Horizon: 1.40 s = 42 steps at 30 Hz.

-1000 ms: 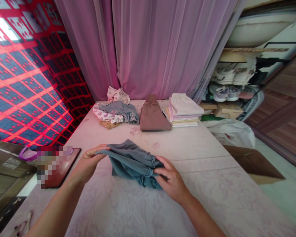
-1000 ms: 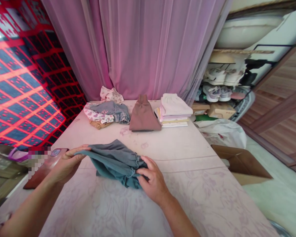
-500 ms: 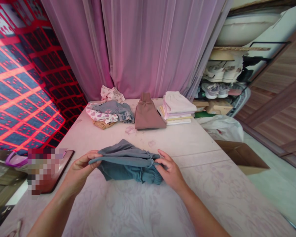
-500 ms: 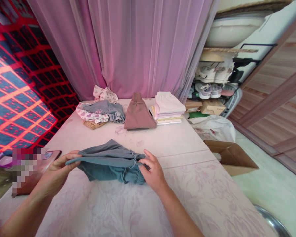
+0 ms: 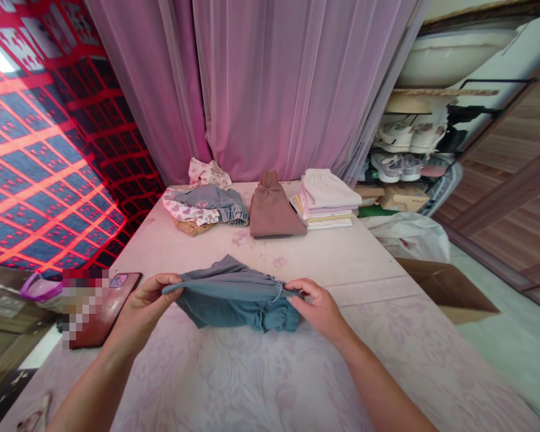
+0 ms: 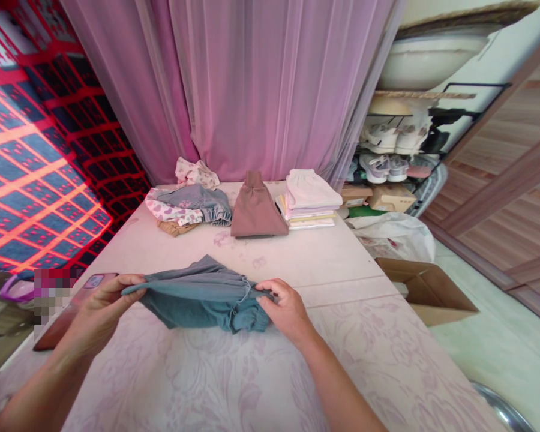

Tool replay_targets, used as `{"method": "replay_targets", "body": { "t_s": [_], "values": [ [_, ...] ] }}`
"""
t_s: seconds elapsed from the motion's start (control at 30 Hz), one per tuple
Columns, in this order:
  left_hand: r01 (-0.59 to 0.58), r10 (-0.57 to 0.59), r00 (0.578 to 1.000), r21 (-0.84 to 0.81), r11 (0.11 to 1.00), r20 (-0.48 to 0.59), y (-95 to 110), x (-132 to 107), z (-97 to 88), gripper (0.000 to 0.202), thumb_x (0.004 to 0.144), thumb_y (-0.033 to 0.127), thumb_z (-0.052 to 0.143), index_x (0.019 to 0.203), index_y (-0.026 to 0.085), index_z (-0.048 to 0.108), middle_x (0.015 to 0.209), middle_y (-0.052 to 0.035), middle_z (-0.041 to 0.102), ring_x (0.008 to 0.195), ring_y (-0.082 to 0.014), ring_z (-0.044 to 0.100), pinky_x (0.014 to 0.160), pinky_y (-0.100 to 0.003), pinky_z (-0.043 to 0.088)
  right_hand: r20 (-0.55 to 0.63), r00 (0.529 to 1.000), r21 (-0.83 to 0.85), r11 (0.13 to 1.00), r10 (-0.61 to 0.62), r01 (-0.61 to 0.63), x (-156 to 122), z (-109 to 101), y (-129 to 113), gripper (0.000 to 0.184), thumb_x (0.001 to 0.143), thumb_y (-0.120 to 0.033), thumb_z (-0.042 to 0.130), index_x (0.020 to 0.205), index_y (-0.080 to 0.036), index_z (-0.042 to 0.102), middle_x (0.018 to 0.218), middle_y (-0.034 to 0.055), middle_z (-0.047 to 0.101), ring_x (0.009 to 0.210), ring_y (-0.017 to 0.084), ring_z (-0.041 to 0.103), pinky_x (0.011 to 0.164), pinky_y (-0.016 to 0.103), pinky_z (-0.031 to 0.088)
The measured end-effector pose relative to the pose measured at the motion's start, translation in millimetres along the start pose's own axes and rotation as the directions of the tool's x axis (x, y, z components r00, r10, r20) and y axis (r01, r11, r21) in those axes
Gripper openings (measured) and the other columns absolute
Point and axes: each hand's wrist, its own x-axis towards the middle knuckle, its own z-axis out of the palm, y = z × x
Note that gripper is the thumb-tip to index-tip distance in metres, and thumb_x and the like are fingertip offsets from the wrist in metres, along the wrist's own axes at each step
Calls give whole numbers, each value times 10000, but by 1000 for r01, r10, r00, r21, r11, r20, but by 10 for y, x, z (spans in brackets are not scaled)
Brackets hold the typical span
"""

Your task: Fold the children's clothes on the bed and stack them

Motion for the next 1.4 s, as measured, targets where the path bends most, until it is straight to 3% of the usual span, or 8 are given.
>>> {"method": "replay_targets", "body": {
  "t_s": [0.13,0.23,0.4,0.57,0.7,1.03,1.17,1.4],
  "values": [
    [-150,138,988,258,954,65,89,72,-45,347,658,445,741,914,216,692,797,-22,642,730,-165,583,645,-240,482,5,999,-238,970,47,-45,87,-108,-63,344,702,-197,585,1037,-259,631,843,-8,695,726,156,642,677,277,507],
    [-321,243,947,562,762,212,209,174,-52,429,717,426,661,1111,255,670,821,-35,662,782,-203,596,697,-271,474,71,996,-487,870,-48,77,248,-248,-194,271,701,-180,586,931,-283,684,846,2,691,772,179,638,701,296,495],
    [-456,240,890,738,497,388,520,342,22,187,764,332,553,842,241,698,820,-56,674,819,-240,595,781,-338,455,47,961,-536,805,-274,255,579,-557,-567,206,723,-169,541,855,-258,671,1028,30,677,950,206,619,813,331,486],
    [-434,362,901,494,753,241,852,318,136,155,713,363,623,709,212,587,1085,-74,632,1029,-242,569,873,-338,454,60,973,-349,909,-223,230,715,-879,-842,150,848,-306,511,912,-237,629,965,17,692,850,175,634,724,293,502],
    [-234,208,940,68,970,272,994,154,273,250,712,396,693,725,211,525,819,-35,640,760,-173,590,689,-280,477,-69,973,-257,946,-220,195,744,-1128,-892,266,824,-430,575,997,-234,623,916,32,686,795,179,624,697,305,505],
    [212,-58,911,-344,915,408,573,-335,1034,393,680,448,753,889,228,504,661,55,509,579,-84,489,554,-204,399,-174,978,-123,988,-115,95,1107,-1534,-1014,305,746,-288,611,1044,-224,622,918,70,691,752,151,604,629,276,471],
    [315,-168,910,-370,874,378,256,-349,1126,506,653,387,771,1059,249,502,777,37,558,668,-105,561,595,-213,451,-24,962,-364,898,-273,246,1584,-1104,-1142,282,723,-151,563,986,-197,654,939,38,700,831,175,621,777,327,478],
    [404,-429,903,-327,854,-6,-424,-345,657,607,674,292,710,1230,239,474,935,-9,613,738,-123,612,650,-235,520,455,823,-462,700,-340,544,2086,677,-1117,499,748,-108,559,1236,-210,588,1362,92,535,1240,267,495,1023,429,387]
  ]
}}
